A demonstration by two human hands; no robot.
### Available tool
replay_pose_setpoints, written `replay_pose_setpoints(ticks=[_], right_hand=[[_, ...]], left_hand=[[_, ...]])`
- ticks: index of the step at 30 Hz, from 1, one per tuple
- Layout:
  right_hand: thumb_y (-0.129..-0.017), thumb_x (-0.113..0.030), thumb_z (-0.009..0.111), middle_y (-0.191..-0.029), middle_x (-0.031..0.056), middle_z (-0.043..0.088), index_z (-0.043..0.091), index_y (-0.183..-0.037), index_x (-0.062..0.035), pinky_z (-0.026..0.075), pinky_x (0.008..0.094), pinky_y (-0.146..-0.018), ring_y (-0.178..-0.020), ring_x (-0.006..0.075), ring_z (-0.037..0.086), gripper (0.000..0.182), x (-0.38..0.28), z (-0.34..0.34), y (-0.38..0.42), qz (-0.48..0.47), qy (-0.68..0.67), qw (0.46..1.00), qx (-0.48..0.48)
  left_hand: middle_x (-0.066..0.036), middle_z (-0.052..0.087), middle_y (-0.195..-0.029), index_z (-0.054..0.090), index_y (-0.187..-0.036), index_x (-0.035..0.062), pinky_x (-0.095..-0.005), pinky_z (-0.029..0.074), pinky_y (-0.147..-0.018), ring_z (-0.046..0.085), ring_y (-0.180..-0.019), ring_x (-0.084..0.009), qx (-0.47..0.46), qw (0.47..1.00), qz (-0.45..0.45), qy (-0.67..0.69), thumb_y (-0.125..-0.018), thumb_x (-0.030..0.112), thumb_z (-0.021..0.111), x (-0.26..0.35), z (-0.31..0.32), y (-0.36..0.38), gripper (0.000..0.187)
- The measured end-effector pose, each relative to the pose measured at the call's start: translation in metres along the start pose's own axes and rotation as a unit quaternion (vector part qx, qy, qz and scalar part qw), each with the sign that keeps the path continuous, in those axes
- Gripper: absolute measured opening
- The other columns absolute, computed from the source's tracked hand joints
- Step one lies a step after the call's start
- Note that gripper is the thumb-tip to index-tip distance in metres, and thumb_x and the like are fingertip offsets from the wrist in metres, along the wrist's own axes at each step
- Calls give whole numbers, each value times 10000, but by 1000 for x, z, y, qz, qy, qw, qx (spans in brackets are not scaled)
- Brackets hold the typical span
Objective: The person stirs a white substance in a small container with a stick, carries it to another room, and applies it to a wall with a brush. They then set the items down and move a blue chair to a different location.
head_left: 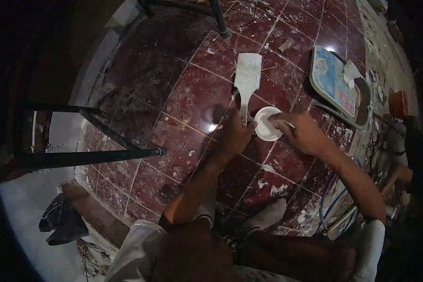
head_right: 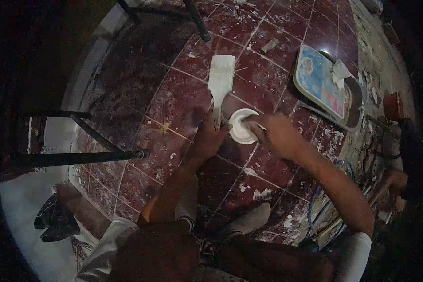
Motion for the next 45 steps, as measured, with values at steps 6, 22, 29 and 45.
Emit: replay_pose_setpoints(ticks=[6, 22, 29, 45], right_hand=[[-952, -204, 590, -919, 227, 699, 688, -1128, -43, 549, 488, -741, -806, 412, 684, 258, 1, -3, 0, 22, 37, 999, -11], [-935, -182, 602, -917, 239, 701, 666, -1107, 29, 559, 488, -768, -849, 383, 707, 280, 6, 17, 9, 4, -35, 997, -69], [-964, -227, 567, -936, 236, 697, 680, -1110, -18, 566, 489, -776, -852, 397, 698, 278, -7, 7, 7, -59, -59, 997, -9], [-960, -210, 552, -951, 231, 701, 656, -1162, -36, 577, 478, -794, -863, 382, 705, 286, 0, 23, -1, -49, 56, 994, -78]], left_hand=[[-180, 606, -947, 494, -1160, -14, -436, 490, -828, 612, -906, -275, 13, 997, 70, 42, -901, 246, 690, -5, 3, -4, 415], [-146, 573, -981, 500, -1210, 0, -425, 506, -835, 593, -931, -243, -30, 998, 16, 59, -975, 334, 647, -4, 1, 7, 434], [-99, 555, -998, 494, -1164, 9, -377, 492, -830, 563, -929, -185, -22, 999, 31, 2, -946, 327, 695, -7, 1, 0, 435], [-96, 555, -978, 521, -1139, 0, -371, 494, -796, 559, -901, -175, -2, 998, 6, 65, -927, 388, 715, -5, -5, 4, 483]])
Point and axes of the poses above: each hand's wrist, its own y-axis away from the middle knuckle, its own z-axis out of the palm, x = y × z, the point moved 8 cm from there along -y, towards the middle knuckle
